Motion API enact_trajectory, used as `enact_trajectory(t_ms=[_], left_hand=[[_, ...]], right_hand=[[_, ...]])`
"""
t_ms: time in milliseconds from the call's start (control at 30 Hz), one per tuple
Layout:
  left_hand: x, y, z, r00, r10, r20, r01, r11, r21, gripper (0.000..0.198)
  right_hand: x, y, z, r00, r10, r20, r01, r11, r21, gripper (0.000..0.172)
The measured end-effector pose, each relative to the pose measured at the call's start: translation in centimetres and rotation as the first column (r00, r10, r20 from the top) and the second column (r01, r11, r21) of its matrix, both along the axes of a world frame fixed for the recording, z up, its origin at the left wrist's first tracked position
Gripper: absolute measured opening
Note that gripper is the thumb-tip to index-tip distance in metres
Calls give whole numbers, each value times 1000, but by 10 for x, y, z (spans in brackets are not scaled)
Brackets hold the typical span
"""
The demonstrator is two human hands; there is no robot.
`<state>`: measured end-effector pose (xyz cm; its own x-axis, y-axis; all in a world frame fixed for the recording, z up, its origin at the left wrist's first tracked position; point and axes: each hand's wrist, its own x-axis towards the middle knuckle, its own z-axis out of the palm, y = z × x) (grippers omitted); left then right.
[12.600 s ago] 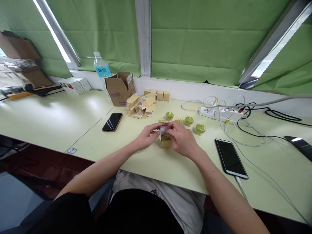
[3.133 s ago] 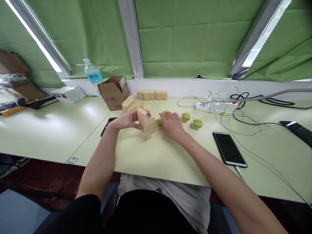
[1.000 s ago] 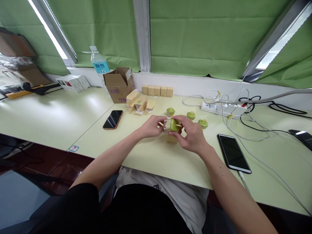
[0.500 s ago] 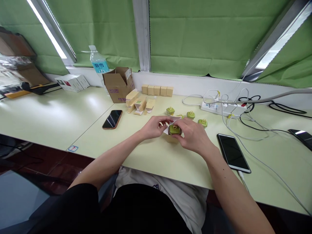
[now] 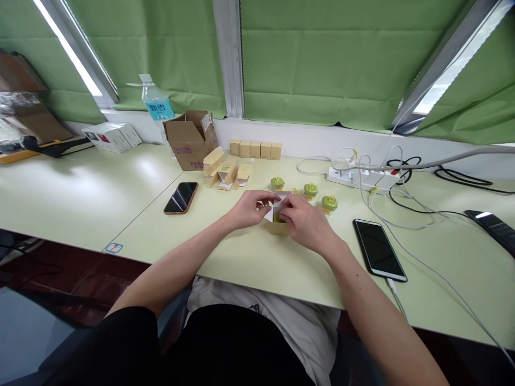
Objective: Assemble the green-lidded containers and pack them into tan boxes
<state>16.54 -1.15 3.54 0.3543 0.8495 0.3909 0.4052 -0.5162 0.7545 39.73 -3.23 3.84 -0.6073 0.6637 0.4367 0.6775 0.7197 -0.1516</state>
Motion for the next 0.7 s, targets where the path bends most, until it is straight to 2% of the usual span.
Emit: enact_trajectory(t_ms=[100,233,300,400,533,600,700], left_hand=[[-3,2,2,1000,13,-1,-13,1000,-7,40],[-9,6,5,999,42,-5,-42,999,3,38],[-12,8,6,999,32,9,-32,999,8,38],[-16,10,7,999,0,44,-1,1000,21,38],[-15,11,4,996,8,87,-11,999,30,33],[-13,10,2,995,13,99,-12,1000,-10,40],[-10,9,0,995,2,102,4,998,-58,51]], right_hand=[[2,2,1,999,-3,-48,5,998,57,23],[6,7,3,962,-35,-270,73,988,132,23],[7,9,2,936,-58,-347,90,993,78,20],[3,11,-2,902,-123,-414,100,992,-78,17],[-8,13,-9,835,-218,-506,86,959,-271,42],[-12,14,-14,805,-236,-545,59,945,-323,51],[-14,17,-18,770,-202,-605,-18,941,-338,46]])
